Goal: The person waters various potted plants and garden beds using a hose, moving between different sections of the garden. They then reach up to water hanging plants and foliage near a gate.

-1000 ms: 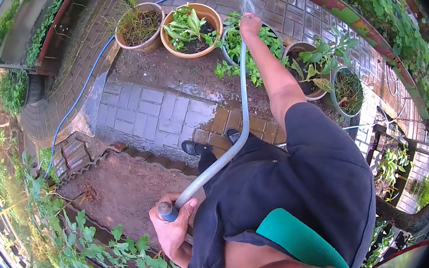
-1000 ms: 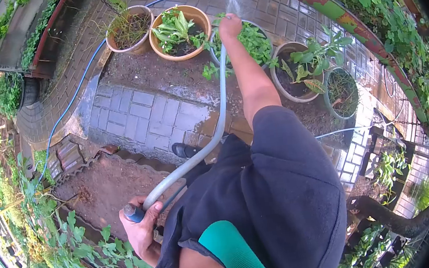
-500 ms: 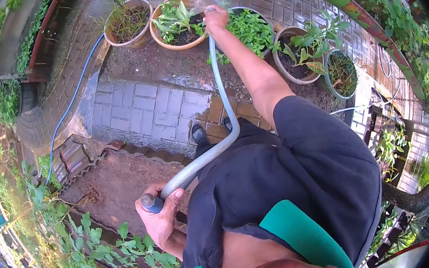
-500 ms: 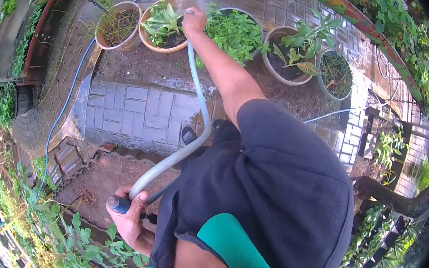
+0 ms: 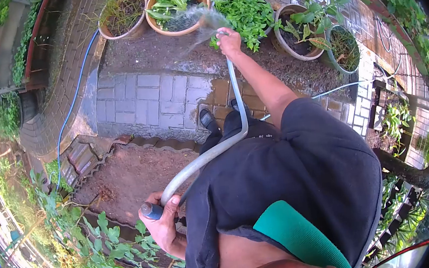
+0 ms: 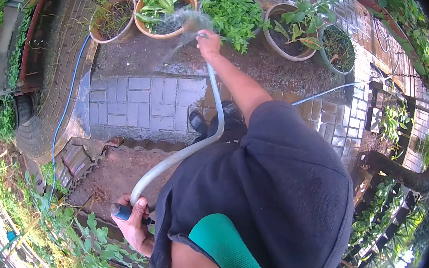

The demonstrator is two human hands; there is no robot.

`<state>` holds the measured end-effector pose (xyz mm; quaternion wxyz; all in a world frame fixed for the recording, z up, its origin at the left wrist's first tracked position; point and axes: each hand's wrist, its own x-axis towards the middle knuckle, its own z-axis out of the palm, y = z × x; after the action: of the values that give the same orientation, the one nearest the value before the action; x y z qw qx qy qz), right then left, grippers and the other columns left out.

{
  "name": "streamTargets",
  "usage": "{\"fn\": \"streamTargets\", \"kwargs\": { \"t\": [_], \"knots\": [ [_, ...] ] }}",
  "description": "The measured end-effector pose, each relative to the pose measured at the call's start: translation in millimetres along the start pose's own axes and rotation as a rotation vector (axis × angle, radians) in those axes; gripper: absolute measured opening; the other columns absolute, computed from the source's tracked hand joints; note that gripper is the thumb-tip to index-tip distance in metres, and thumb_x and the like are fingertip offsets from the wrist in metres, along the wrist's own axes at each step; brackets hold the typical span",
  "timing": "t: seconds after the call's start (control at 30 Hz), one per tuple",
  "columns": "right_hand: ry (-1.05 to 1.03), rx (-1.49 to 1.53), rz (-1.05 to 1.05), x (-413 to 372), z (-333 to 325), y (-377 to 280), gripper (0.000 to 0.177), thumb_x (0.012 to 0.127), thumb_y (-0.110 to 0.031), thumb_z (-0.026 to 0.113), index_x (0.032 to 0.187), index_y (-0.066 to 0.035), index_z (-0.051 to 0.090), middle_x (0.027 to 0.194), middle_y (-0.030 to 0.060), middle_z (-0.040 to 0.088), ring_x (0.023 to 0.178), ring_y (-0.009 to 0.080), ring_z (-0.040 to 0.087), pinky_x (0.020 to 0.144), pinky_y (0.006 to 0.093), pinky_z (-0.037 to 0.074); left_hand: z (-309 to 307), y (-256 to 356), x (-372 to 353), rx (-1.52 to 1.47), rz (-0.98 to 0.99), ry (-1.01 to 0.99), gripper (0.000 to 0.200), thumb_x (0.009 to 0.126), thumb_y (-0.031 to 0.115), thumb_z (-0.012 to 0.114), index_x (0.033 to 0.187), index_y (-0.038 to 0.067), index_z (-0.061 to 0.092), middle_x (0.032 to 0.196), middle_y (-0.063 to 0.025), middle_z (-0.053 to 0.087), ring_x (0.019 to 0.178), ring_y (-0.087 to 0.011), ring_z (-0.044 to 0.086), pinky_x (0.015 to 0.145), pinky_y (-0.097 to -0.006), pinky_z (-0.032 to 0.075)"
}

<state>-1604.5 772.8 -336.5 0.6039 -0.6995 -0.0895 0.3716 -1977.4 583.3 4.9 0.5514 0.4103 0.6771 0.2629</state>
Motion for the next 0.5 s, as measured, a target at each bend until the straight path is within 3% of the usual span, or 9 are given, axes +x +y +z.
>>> {"fn": "streamTargets", "kwargs": {
  "t": [0.17,0.3,0.43,0.5],
  "knots": [
    [0.425,-0.042,-0.021,27,-94,24,0.019,0.083,-0.008,0.063,0.102,-0.009,0.062,0.057,0.0049,0.055,0.036,0.0102,0.042,0.03,0.0259,0.028,-12,-3,14,0.073,0.042,-0.058,0.024,0.071,0.013,0.081,0.082,-0.003,0.065,0.059,-0.001,0.057,0.05,-0.0068,0.048,0.046,-0.0217,0.033],
    [0.15,-0.206,-0.038,1,-103,16,0.018,0.083,-0.008,0.062,0.102,-0.008,0.063,0.058,0.0041,0.055,0.037,0.0096,0.042,0.031,0.0256,0.029,-12,7,29,0.153,0.007,-0.146,0.025,0.071,0.013,0.081,0.083,-0.002,0.066,0.059,0.0004,0.056,0.052,-0.0059,0.047,0.047,-0.022,0.034],
    [0.201,-0.054,0.124,-18,-111,3,0.019,0.084,-0.008,0.061,0.102,-0.008,0.061,0.057,0.0033,0.054,0.038,0.0087,0.041,0.032,0.0252,0.027,-16,9,46,0.209,0.057,-0.243,0.023,0.072,0.012,0.081,0.083,-0.002,0.067,0.06,0.0019,0.056,0.053,-0.0053,0.045,0.048,-0.0219,0.033],
    [0.189,-0.092,0.106,-25,-116,5,0.019,0.084,-0.008,0.061,0.103,-0.008,0.06,0.058,0.0037,0.054,0.038,0.0085,0.04,0.033,0.0253,0.027,-16,10,54,0.238,0.054,-0.284,0.022,0.072,0.012,0.081,0.083,-0.002,0.067,0.059,0.0022,0.055,0.053,-0.0052,0.044,0.048,-0.0219,0.032]
  ]
}}
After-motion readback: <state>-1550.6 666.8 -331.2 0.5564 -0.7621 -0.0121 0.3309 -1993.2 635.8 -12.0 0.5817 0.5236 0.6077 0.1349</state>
